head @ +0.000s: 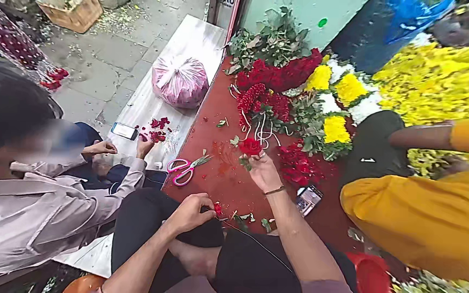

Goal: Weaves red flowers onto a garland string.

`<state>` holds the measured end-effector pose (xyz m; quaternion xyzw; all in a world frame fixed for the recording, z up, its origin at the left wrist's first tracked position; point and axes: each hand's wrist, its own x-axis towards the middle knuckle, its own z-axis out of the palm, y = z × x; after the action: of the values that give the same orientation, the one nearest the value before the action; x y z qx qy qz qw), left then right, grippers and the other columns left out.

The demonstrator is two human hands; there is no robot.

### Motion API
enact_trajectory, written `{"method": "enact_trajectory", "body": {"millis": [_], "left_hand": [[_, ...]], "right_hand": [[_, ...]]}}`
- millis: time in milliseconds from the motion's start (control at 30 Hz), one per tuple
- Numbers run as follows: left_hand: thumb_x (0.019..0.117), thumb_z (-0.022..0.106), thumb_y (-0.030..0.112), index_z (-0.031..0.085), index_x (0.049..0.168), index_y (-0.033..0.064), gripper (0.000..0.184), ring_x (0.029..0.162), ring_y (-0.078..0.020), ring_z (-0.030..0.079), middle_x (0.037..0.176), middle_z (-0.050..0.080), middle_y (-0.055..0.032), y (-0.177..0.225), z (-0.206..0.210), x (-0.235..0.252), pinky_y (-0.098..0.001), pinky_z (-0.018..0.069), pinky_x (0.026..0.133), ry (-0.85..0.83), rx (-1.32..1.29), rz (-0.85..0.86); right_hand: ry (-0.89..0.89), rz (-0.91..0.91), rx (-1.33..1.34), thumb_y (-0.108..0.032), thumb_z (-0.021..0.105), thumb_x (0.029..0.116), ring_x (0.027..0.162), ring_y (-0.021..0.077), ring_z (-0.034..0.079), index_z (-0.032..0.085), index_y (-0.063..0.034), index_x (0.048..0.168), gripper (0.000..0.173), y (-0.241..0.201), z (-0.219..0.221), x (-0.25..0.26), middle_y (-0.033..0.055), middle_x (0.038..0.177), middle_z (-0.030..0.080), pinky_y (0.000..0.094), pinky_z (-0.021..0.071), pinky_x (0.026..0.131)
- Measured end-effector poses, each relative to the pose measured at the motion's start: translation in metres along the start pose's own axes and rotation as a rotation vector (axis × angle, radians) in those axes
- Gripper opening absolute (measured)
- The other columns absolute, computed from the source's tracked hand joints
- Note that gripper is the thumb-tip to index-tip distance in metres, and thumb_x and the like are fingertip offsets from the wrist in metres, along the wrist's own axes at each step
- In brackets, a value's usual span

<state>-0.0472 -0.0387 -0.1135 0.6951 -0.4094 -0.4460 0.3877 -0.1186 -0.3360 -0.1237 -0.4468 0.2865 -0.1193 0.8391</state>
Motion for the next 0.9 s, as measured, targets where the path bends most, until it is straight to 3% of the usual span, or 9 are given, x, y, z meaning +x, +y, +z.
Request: {"method": "enact_trajectory", "body": {"millis": [233,333,400,500,600,700,767,833,900], "left_hand": [[0.0953,0.072,0.021,0.075,0.087,0.0022,0.021,0.136,-0.0216,0.053,0.147,0.054,-0.0155,0.034,0.013,-0.004,-0.0383,0.0482,0.113,0.079,-0.249,0.337],[0.0950,0.073,0.022,0.075,0.087,0.0015,0.022,0.142,-0.0274,0.049,0.156,0.046,-0.0182,0.044,0.020,-0.007,-0.0437,0.0467,0.116,0.149,-0.356,0.374],[0.0947,0.073,0.021,0.076,0.087,0.0006,0.022,0.145,-0.0280,0.046,0.158,0.043,-0.0202,0.049,0.023,-0.008,-0.0436,0.0455,0.117,0.182,-0.395,0.369],[0.0936,0.075,0.019,0.077,0.088,-0.0005,0.020,0.147,-0.0305,0.043,0.157,0.043,-0.0251,0.049,0.026,-0.006,-0.0433,0.0427,0.119,0.212,-0.444,0.359],[0.0928,0.076,0.019,0.075,0.088,0.0001,0.019,0.146,-0.0304,0.044,0.150,0.052,-0.0255,0.040,0.029,-0.005,-0.0435,0.0403,0.121,0.215,-0.456,0.326],[0.0926,0.076,0.017,0.075,0.086,0.0031,0.015,0.112,-0.0132,0.065,0.114,0.072,-0.0103,0.037,0.029,-0.005,-0.0348,0.0524,0.102,0.225,-0.462,0.309],[0.0923,0.075,0.016,0.075,0.086,0.0037,0.014,0.102,-0.0107,0.067,0.105,0.074,-0.0074,0.035,0.028,-0.003,-0.0328,0.0547,0.094,0.243,-0.465,0.286],[0.0926,0.076,0.020,0.075,0.087,0.0028,0.018,0.130,-0.0197,0.058,0.134,0.065,-0.0163,0.033,0.023,-0.002,-0.0374,0.0487,0.110,0.233,-0.443,0.198],[0.0920,0.075,0.024,0.074,0.084,0.0038,0.022,0.137,-0.0203,0.053,0.147,0.056,-0.0171,0.028,0.020,0.000,-0.0364,0.0490,0.110,0.236,-0.401,0.101]], "right_hand": [[-0.067,-0.086,0.202,-0.005,0.079,0.0766,0.096,0.0184,0.069,0.071,-0.0054,0.104,0.028,0.014,0.019,-0.068,0.0097,0.102,0.072,0.0408,0.0578,0.092],[-0.147,-0.039,0.191,0.000,0.076,0.0809,0.095,0.0199,0.069,0.068,-0.0020,0.109,0.029,0.022,0.027,-0.079,0.0126,0.103,0.071,0.0396,0.0586,0.090],[-0.144,-0.005,0.166,-0.006,0.071,0.0862,0.097,0.0187,0.070,0.068,-0.0027,0.113,0.027,0.026,0.034,-0.085,0.0115,0.106,0.073,0.0380,0.0598,0.087],[-0.070,0.070,0.215,-0.001,0.064,0.0842,0.084,0.0128,0.070,0.062,-0.0093,0.104,0.022,0.034,0.045,-0.094,0.0041,0.093,0.073,0.0329,0.0607,0.073],[-0.111,0.138,0.223,-0.001,0.064,0.0832,0.080,0.0129,0.071,0.066,-0.0093,0.101,0.020,0.044,0.049,-0.098,0.0045,0.091,0.074,0.0334,0.0613,0.071],[-0.200,0.166,0.239,-0.005,0.063,0.0862,0.073,0.0106,0.070,0.070,-0.0118,0.096,0.014,0.047,0.056,-0.100,0.0031,0.085,0.074,0.0303,0.0607,0.068],[-0.167,0.168,0.229,-0.003,0.059,0.0861,0.071,0.0098,0.069,0.069,-0.0111,0.096,0.016,0.050,0.057,-0.099,0.0025,0.084,0.074,0.0289,0.0598,0.066],[-0.092,0.158,0.173,0.003,0.057,0.0857,0.076,0.0119,0.069,0.065,-0.0066,0.102,0.021,0.050,0.058,-0.094,0.0055,0.089,0.072,0.0307,0.0602,0.069],[-0.093,0.113,0.080,0.008,0.057,0.0841,0.095,0.0198,0.070,0.062,-0.0008,0.120,0.038,0.050,0.054,-0.086,0.0131,0.110,0.071,0.0387,0.0606,0.085]]}}
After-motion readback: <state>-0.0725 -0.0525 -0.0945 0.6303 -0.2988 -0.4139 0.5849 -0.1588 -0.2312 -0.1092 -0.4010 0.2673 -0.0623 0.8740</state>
